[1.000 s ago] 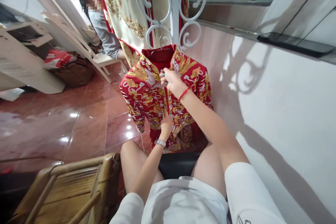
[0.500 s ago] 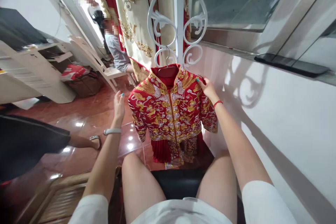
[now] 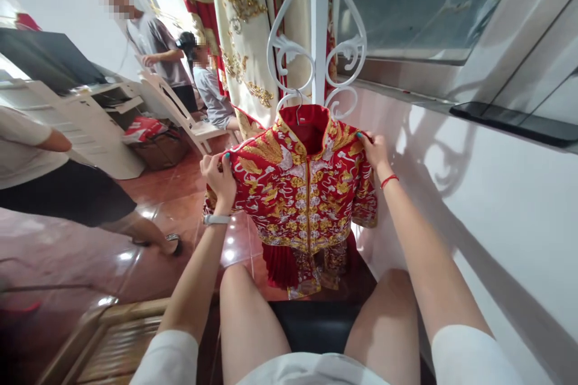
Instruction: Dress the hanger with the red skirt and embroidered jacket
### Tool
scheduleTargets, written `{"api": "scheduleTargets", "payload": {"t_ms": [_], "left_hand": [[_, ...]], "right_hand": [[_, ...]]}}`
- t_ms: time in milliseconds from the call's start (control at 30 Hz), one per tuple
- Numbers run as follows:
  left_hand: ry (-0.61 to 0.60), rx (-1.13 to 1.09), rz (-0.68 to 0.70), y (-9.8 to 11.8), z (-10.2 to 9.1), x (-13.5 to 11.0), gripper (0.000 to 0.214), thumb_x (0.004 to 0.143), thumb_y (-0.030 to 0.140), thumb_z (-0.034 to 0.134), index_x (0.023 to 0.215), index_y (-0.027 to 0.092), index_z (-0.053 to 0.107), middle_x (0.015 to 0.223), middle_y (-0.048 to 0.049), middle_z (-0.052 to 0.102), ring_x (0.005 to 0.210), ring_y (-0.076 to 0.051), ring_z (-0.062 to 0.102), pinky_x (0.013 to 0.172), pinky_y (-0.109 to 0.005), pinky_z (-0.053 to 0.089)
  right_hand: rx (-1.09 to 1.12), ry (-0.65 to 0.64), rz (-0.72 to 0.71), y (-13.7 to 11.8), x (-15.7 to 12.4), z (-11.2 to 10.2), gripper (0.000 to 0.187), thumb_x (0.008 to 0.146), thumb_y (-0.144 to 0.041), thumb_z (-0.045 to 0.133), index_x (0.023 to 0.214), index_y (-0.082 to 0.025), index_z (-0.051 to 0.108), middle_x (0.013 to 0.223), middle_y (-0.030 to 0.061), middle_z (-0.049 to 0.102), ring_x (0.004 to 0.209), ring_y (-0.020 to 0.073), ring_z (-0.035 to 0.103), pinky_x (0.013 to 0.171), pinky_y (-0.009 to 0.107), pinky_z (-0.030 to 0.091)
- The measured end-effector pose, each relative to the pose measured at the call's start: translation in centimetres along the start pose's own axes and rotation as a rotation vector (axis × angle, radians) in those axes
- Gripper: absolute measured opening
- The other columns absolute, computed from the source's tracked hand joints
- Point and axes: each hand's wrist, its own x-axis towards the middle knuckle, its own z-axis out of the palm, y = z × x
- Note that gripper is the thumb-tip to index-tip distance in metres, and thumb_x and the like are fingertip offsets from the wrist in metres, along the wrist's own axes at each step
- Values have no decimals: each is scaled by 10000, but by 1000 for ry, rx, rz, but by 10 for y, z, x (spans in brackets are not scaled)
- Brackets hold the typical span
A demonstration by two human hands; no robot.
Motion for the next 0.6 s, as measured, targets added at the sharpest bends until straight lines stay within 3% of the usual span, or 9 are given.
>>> {"api": "scheduleTargets", "payload": {"t_ms": [167, 300, 400, 433, 533, 600], "left_hand": [[-120, 5, -124, -16, 16, -26, 321, 1007, 370, 367, 838, 202, 583, 871, -87, 577, 891, -247, 515, 886, -385, 402], [-169, -52, -166, -31, 19, -36, 338, 1010, 363, 332, 866, 196, 588, 897, -94, 609, 898, -239, 541, 889, -392, 429], [-158, -125, -79, -31, 13, -29, 273, 958, 386, 475, 1086, 182, 604, 1108, -119, 620, 1079, -245, 553, 985, -403, 426], [-176, -154, -23, -29, 10, -24, 345, 919, 399, 552, 1187, 182, 576, 1196, -126, 601, 1144, -248, 541, 1013, -402, 423], [-368, -164, 147, -16, 4, -7, 655, 801, 392, 718, 1379, 205, 475, 1329, -134, 567, 1228, -265, 533, 1043, -406, 428], [-500, -77, 191, -5, 1, 5, 598, 806, 351, 710, 1360, 213, 531, 1289, -126, 621, 1187, -282, 574, 1023, -417, 445]], "right_hand": [[-59, -119, -2, 14, -10, 7, 541, 846, -679, 507, 998, -207, 720, 993, 80, 751, 993, 272, 665, 932, 429, 524], [62, -168, 37, 14, -22, 6, 599, 827, -728, 515, 1128, -238, 684, 1154, 73, 721, 1130, 270, 639, 1052, 449, 474], [170, -336, 159, 7, -26, -4, 702, 706, -683, 709, 1247, -242, 628, 1173, 70, 720, 1103, 275, 660, 1020, 447, 511], [178, -381, 191, 4, -25, -8, 753, 656, -645, 774, 1267, -234, 616, 1169, 77, 723, 1085, 282, 668, 1006, 454, 522], [141, -426, 232, -1, -21, -17, 793, 573, -582, 853, 1239, -211, 635, 1119, 96, 742, 1050, 305, 680, 983, 490, 533], [130, -448, 260, -2, -19, -19, 753, 567, -591, 850, 1190, -211, 664, 1072, 94, 755, 1028, 312, 687, 971, 509, 535]]}}
